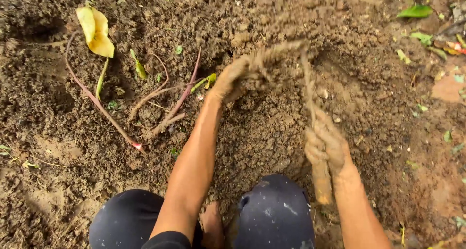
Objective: The person uses a small hand tool to dig a hole in the soil and then places a plant cutting into it. They cover the roots with soil using their hands and pat the ground down to secure the plant.
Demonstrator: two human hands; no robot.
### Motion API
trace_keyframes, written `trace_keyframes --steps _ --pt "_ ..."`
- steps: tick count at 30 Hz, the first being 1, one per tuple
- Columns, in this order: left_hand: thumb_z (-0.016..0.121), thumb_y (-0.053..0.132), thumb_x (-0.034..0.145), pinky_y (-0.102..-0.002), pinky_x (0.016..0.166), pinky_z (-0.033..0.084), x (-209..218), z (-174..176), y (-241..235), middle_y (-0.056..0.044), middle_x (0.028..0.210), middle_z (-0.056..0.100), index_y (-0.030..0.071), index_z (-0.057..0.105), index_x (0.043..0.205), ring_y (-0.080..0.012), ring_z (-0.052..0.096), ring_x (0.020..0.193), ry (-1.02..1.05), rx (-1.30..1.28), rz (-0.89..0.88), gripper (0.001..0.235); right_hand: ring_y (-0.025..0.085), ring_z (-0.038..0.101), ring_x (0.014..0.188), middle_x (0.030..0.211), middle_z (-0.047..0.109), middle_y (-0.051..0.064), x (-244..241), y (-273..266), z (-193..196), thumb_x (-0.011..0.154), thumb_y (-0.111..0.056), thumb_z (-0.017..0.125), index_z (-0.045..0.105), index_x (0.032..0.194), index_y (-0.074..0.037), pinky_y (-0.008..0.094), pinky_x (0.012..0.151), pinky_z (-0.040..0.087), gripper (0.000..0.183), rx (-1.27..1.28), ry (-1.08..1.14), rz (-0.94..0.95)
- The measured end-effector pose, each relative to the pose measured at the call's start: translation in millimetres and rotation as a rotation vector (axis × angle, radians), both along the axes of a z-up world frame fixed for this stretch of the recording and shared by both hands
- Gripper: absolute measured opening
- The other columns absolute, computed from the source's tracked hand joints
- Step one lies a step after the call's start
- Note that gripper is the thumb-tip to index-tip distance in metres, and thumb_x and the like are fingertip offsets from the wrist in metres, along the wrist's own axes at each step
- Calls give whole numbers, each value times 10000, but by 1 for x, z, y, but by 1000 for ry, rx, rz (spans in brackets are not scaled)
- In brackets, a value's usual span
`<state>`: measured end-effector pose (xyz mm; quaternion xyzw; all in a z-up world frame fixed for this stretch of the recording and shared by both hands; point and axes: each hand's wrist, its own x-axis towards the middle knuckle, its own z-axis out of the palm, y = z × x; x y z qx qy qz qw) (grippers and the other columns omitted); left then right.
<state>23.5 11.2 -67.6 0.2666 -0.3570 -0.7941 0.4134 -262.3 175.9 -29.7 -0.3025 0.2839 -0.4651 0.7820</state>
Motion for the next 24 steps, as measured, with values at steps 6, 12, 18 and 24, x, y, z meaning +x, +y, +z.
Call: trace_keyframes --steps 6,12,18,24 --pt "396 677 1002 -662 1121 401 5 45 48 -231 1157 682 212 655 1320 -443 607 1205 -822 -256 -52 620 -9 432 550 810 437 -92 4 -86 94 1174 -323 302 179 1670 -178 124 452 445 531 -255 617 -409" --pt "533 31 994 -735 1134 256 -20 28 42 -192 1653 66 126 648 1358 -518 157 1481 -1557 -614 45 394 74 460 467 1003 663 93 -2 -195 30 1085 -32 450 441 1514 -153 185 343 450 445 -211 1310 -311" --pt "579 -16 928 -559 1233 279 -40 3 77 -190 1463 540 63 543 1382 -375 452 1407 -1530 -1002 -429 462 261 497 1206 1321 452 145 44 -186 29 951 66 601 584 1216 -61 353 1052 529 294 -427 1377 -558" --pt "361 420 1056 -598 1248 -40 -14 5 36 19 1647 344 287 344 1574 -216 224 1542 -1982 -1584 -1127 535 166 582 581 866 586 98 123 -100 -76 1027 60 408 476 1292 62 222 514 499 274 -596 1268 -232"
